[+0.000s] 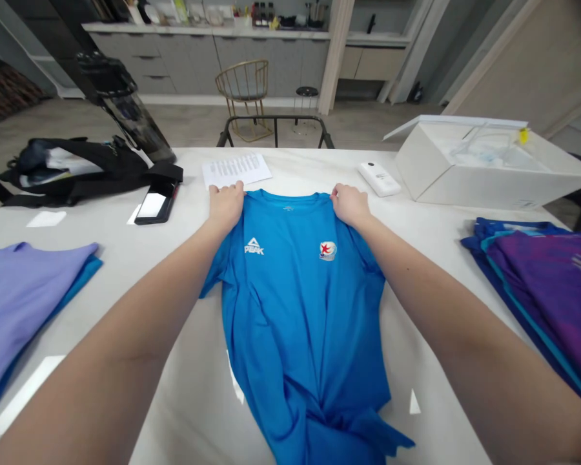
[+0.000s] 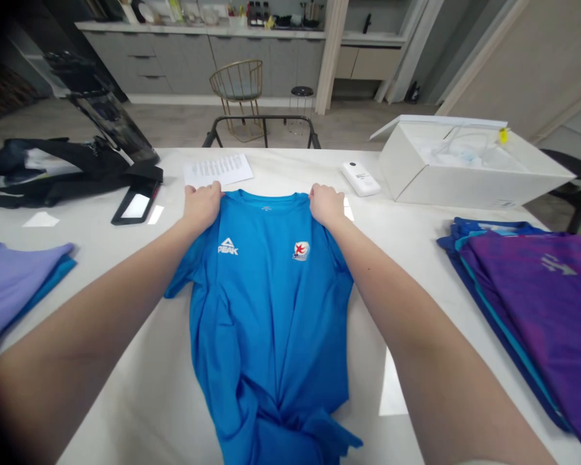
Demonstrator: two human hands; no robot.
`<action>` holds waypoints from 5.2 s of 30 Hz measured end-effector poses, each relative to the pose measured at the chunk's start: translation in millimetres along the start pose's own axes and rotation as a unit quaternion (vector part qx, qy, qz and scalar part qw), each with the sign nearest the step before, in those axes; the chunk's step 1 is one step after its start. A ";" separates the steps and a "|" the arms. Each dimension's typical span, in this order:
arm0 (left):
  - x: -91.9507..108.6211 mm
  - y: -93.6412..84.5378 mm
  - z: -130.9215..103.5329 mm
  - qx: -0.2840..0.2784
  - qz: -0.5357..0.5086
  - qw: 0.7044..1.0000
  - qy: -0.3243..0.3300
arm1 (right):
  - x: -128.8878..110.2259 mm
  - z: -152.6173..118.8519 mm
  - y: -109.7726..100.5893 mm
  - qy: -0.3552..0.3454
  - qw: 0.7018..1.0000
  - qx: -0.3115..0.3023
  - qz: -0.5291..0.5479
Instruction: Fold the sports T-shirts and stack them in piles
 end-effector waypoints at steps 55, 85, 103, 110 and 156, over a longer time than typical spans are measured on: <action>-67.0 25.4 -137.3 -0.122 -0.084 0.987 -0.064 | 140.5 -127.6 -1.6 0.144 0.988 -0.038 -0.042; 164.5 -77.1 -364.1 0.008 -0.114 0.942 0.314 | -27.1 -347.8 -9.5 -0.198 0.935 -0.087 0.282; 100.8 -115.9 -400.5 0.119 -0.236 0.938 0.223 | 4.3 -425.3 -48.1 -0.156 0.959 -0.078 0.222; 43.8 -140.7 -421.6 0.086 -0.314 0.923 0.205 | 40.6 -431.5 -67.5 -0.132 0.964 -0.043 0.227; 76.8 -75.4 -518.8 -0.175 -0.152 0.937 0.263 | 61.1 -495.5 -19.2 -0.057 0.916 -0.388 0.086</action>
Point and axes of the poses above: each hand's wrist, its own z-axis towards the middle knuckle, its own y-axis out of the palm, x = y × z, the point moved 6 cm from there along z, towards the middle knuckle, and after that the axes turned 6 degrees about -x, right-handed, at the moved point
